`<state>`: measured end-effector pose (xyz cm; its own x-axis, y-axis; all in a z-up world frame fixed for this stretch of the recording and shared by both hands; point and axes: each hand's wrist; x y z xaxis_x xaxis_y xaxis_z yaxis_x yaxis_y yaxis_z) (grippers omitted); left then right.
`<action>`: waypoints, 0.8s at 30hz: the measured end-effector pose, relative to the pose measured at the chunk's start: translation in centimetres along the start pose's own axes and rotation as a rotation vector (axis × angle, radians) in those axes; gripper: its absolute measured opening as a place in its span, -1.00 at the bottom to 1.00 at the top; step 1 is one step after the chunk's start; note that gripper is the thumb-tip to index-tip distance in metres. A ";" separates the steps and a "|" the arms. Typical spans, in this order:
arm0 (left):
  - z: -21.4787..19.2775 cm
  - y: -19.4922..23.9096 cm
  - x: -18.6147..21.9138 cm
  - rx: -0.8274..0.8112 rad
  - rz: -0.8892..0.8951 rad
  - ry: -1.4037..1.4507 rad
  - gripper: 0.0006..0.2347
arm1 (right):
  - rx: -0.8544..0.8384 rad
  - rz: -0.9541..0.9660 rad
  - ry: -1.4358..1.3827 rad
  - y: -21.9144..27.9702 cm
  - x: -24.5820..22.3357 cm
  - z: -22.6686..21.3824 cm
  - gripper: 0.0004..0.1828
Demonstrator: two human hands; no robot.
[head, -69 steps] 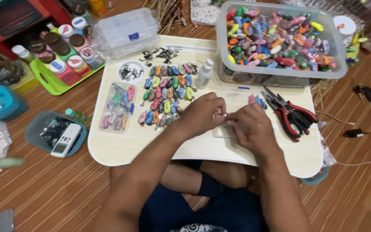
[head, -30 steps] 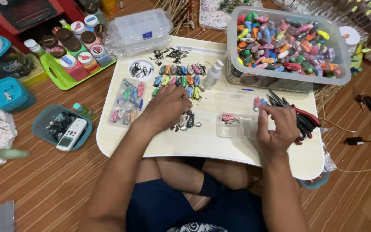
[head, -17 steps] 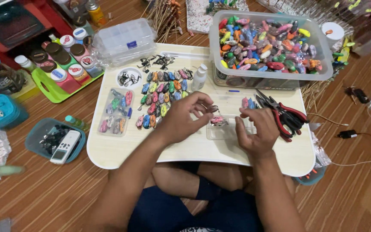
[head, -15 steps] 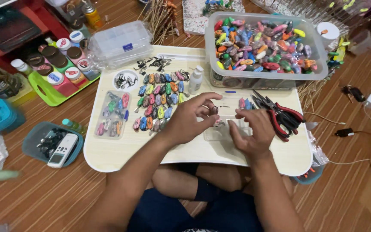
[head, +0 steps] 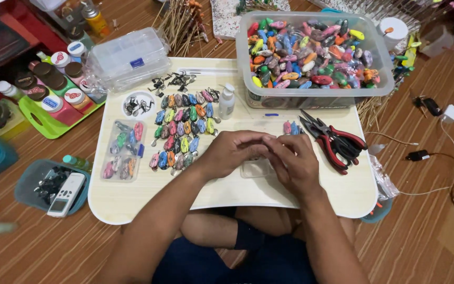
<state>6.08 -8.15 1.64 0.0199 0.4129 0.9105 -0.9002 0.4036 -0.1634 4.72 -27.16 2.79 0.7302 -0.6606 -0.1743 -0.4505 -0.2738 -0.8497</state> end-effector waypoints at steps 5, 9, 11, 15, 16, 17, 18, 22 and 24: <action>0.1 0.0 -0.3 0.015 -0.017 0.027 -0.75 | 0.036 0.036 -0.049 0.6 0.5 -0.4 -0.85; -0.1 0.0 -0.9 0.023 -0.032 0.008 -0.77 | 0.005 0.095 -0.103 0.8 0.6 -0.4 -0.75; -0.1 0.0 -0.8 0.028 -0.028 0.002 -0.77 | -0.005 0.079 -0.101 0.8 0.7 -0.1 -0.77; 0.2 0.5 0.0 0.012 0.035 -0.092 -0.79 | 0.003 0.132 -0.155 1.5 1.3 0.1 -0.79; 0.0 0.4 -0.2 0.016 0.036 -0.092 -0.79 | 0.001 0.131 -0.158 1.1 0.8 0.0 -0.79; -0.2 0.3 -0.4 0.013 0.054 -0.121 -0.77 | -0.027 0.136 -0.161 0.7 0.3 -0.2 -0.76; -0.3 0.2 -0.7 0.010 0.073 -0.151 -0.75 | -0.054 0.141 -0.165 0.3 -0.2 -0.4 -0.72; 0.2 0.4 0.1 0.004 0.120 -0.143 -0.68 | -0.032 0.166 -0.181 0.8 0.3 -0.2 -0.80; 0.5 0.5 0.3 -0.013 0.174 -0.184 -0.80 | 0.003 0.234 -0.197 1.5 0.9 0.0 -0.80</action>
<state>5.43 -8.23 2.04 -0.2156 0.3219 0.9219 -0.8775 0.3503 -0.3275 4.73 -28.20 1.37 0.6924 -0.5570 -0.4586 -0.6172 -0.1282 -0.7763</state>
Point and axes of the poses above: each hand's wrist, its own y-axis away from the middle knuckle, its own z-axis out of the palm, x = y × z, and after that the axes turned 12 degrees about y, right-handed
